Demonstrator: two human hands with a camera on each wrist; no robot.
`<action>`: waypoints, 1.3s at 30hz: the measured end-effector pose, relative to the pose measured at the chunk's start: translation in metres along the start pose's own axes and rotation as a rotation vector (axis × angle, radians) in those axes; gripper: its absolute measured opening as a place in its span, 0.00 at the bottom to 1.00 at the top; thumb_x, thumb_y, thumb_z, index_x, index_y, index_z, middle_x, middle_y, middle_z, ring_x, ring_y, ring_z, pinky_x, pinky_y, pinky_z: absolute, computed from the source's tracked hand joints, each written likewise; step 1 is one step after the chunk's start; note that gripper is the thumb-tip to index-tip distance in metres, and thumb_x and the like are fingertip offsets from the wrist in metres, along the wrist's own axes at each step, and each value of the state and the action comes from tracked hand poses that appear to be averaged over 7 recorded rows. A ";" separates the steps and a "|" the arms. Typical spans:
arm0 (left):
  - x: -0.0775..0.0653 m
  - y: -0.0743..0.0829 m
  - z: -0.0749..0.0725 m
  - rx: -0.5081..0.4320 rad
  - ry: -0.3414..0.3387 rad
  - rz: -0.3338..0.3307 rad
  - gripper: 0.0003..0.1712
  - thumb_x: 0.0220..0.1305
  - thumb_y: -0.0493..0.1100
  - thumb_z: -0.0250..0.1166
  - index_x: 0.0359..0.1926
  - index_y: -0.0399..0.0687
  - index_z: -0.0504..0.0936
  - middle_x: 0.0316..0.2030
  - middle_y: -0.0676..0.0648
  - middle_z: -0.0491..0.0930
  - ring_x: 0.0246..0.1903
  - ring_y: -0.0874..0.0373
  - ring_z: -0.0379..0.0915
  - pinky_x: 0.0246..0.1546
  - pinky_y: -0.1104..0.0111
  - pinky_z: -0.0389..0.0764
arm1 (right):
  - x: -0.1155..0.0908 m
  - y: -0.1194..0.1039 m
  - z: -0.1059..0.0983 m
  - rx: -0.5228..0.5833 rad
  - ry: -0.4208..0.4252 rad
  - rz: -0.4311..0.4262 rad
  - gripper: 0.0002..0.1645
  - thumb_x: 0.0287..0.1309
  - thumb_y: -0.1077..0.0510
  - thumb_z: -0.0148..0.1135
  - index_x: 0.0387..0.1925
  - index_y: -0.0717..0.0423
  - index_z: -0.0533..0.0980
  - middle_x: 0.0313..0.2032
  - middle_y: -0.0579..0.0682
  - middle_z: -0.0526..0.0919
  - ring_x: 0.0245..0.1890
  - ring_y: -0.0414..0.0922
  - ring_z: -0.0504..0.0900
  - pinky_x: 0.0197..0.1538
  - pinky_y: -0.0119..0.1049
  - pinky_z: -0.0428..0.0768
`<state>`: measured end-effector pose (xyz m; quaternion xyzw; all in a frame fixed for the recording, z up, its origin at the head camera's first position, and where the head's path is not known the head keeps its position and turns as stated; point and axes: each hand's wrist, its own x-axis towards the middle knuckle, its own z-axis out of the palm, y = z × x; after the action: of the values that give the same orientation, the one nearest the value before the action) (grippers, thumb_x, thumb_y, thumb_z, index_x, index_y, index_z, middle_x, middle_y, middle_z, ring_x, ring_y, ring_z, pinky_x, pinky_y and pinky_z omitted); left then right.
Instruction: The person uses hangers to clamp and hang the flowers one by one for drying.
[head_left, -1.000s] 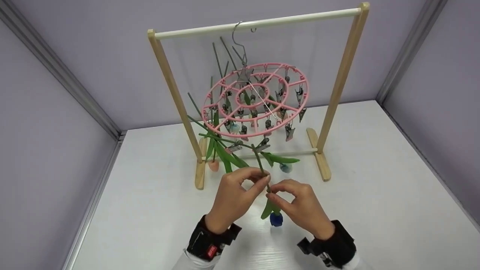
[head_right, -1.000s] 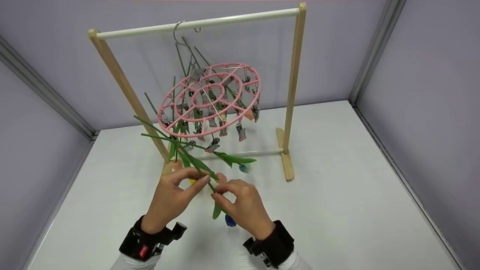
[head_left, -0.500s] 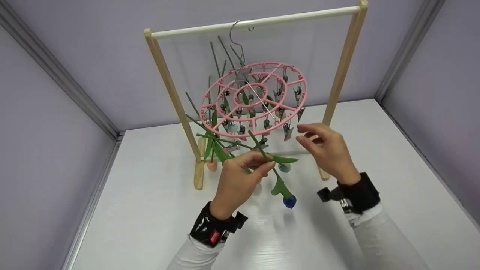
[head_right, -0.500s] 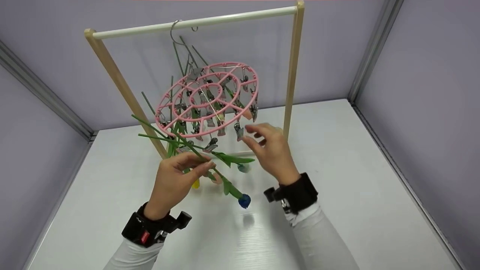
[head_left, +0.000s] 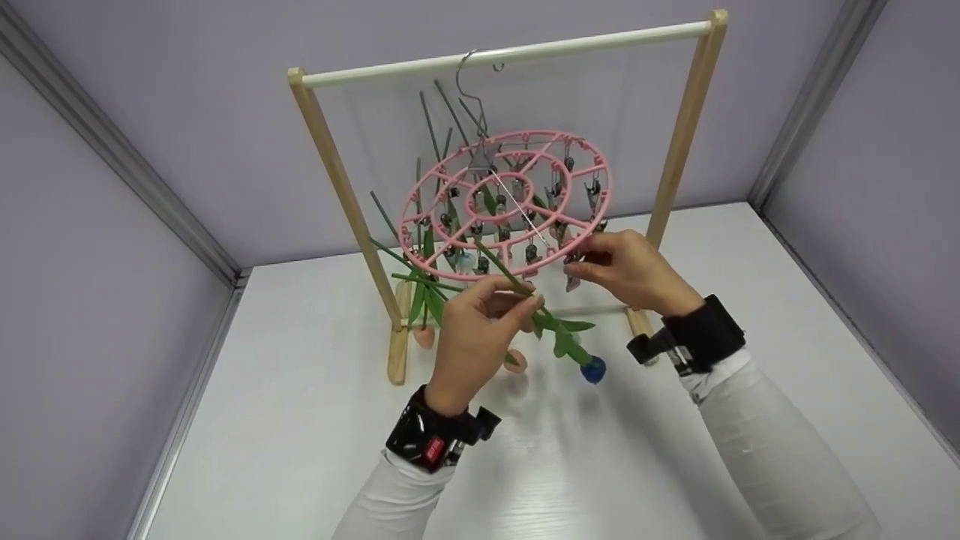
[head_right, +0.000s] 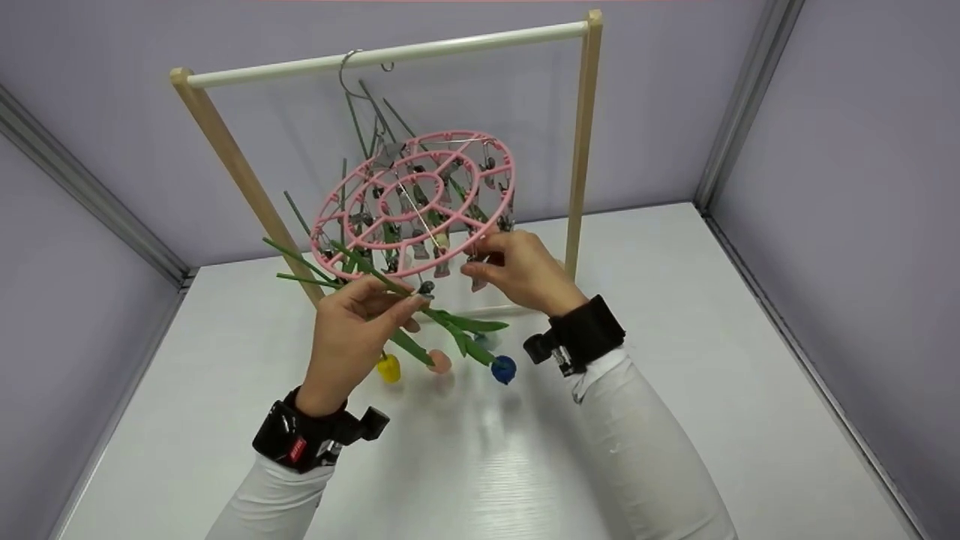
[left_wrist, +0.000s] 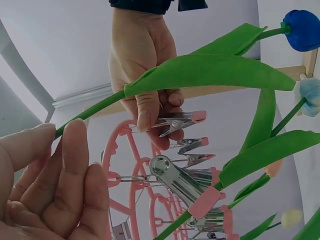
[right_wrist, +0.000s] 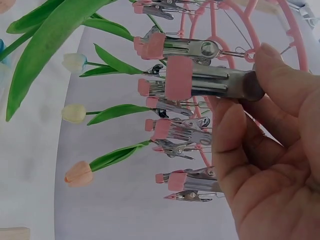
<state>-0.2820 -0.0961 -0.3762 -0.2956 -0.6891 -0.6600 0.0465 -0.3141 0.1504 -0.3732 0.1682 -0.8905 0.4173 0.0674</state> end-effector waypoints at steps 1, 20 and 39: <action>0.001 -0.001 0.000 -0.010 0.008 -0.005 0.09 0.64 0.41 0.70 0.42 0.41 0.84 0.32 0.50 0.87 0.27 0.55 0.82 0.30 0.63 0.83 | 0.000 0.000 0.000 -0.011 -0.001 -0.002 0.12 0.62 0.56 0.69 0.46 0.55 0.85 0.34 0.47 0.87 0.35 0.44 0.85 0.39 0.29 0.81; 0.008 -0.011 0.003 0.016 0.076 -0.008 0.07 0.63 0.40 0.70 0.40 0.42 0.84 0.31 0.50 0.86 0.23 0.54 0.82 0.27 0.65 0.82 | -0.009 0.000 0.026 0.363 0.395 0.057 0.12 0.59 0.64 0.69 0.41 0.70 0.84 0.34 0.58 0.87 0.32 0.41 0.84 0.39 0.29 0.81; 0.014 -0.015 0.006 -0.072 0.149 0.007 0.08 0.63 0.37 0.69 0.41 0.38 0.83 0.35 0.45 0.87 0.22 0.51 0.83 0.28 0.56 0.84 | -0.013 -0.015 0.042 0.525 0.470 0.013 0.10 0.55 0.67 0.69 0.37 0.72 0.84 0.30 0.56 0.86 0.29 0.44 0.83 0.36 0.33 0.82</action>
<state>-0.2989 -0.0845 -0.3838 -0.2496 -0.6584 -0.7044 0.0892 -0.2957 0.1124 -0.3931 0.0734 -0.7141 0.6597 0.2226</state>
